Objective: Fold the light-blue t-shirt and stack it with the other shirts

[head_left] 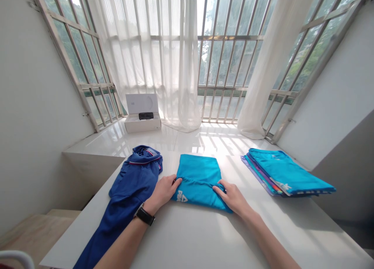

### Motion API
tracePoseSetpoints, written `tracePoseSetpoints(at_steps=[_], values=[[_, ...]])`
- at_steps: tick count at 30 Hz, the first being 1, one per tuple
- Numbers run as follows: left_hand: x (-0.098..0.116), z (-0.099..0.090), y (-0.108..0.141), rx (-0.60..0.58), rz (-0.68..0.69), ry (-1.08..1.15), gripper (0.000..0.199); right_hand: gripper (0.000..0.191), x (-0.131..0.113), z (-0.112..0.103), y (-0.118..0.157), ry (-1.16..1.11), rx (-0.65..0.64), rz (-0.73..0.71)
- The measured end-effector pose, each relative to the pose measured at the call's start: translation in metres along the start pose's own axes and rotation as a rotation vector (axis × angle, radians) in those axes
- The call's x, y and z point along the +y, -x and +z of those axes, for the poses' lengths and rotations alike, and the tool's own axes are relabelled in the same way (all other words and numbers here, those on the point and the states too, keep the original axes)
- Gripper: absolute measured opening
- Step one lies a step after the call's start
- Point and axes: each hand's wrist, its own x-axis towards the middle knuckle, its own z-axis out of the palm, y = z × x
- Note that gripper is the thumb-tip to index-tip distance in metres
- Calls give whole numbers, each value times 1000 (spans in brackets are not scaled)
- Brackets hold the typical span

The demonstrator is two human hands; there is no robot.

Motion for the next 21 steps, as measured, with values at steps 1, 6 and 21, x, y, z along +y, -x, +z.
tracePoseSetpoints(at_steps=[1,6,21], values=[[0,0,0,19,8,19,40,38,0,0,0,5,2,-1],[0,4,-3,37,33,186,39,38,2,1,0,29,-7,-2],[0,4,0,-6,-63,-26,26,40,0,1,0,22,15,24]])
